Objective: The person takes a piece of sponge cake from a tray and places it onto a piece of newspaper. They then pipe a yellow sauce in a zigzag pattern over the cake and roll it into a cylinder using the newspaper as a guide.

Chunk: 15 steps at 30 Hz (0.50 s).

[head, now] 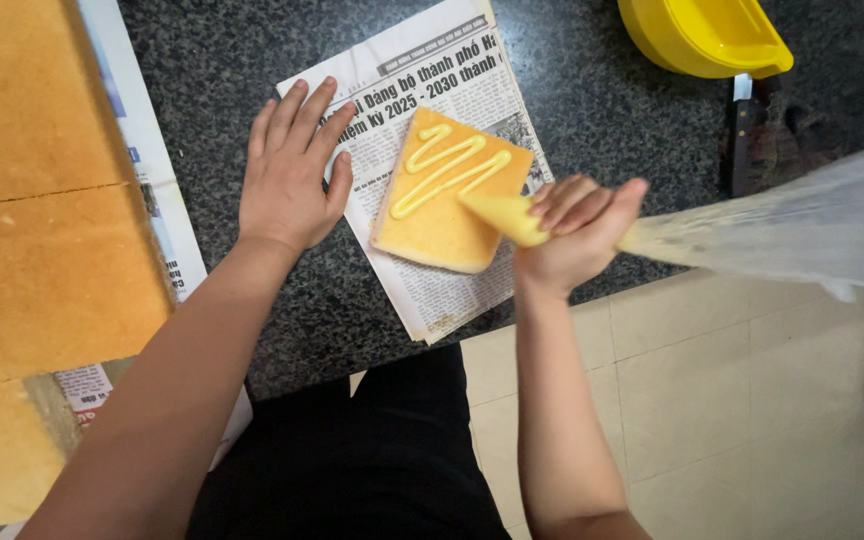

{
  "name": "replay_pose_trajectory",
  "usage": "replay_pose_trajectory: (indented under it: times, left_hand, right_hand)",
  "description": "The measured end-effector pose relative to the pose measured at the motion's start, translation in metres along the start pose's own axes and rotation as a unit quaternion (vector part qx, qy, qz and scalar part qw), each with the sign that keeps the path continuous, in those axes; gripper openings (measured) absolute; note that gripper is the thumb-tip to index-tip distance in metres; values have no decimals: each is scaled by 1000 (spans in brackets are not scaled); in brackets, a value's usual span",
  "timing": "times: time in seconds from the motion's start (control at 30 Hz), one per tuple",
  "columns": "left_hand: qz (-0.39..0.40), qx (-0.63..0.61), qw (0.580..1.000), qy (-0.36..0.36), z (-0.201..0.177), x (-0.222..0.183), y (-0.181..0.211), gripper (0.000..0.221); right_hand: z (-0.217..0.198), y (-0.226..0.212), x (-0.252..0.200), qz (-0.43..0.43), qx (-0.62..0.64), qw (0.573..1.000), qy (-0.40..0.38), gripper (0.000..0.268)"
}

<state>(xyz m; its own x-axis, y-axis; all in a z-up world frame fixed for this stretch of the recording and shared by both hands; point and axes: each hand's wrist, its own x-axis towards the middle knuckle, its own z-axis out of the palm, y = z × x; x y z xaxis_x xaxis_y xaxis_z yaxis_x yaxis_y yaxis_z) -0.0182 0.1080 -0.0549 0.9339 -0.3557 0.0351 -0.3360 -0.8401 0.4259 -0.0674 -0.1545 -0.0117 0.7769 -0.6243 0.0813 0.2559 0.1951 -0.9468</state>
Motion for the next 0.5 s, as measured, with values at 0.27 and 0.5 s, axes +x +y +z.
replay_pose_trajectory:
  times: [0.27, 0.5]
  left_hand:
    - [3, 6, 1000, 2, 2, 0, -2, 50]
    - [1, 10, 1000, -3, 3, 0, -2, 51]
  right_hand:
    - [20, -6, -40, 90, 69, 992, -52, 62]
    - [11, -3, -36, 80, 52, 995, -43, 63]
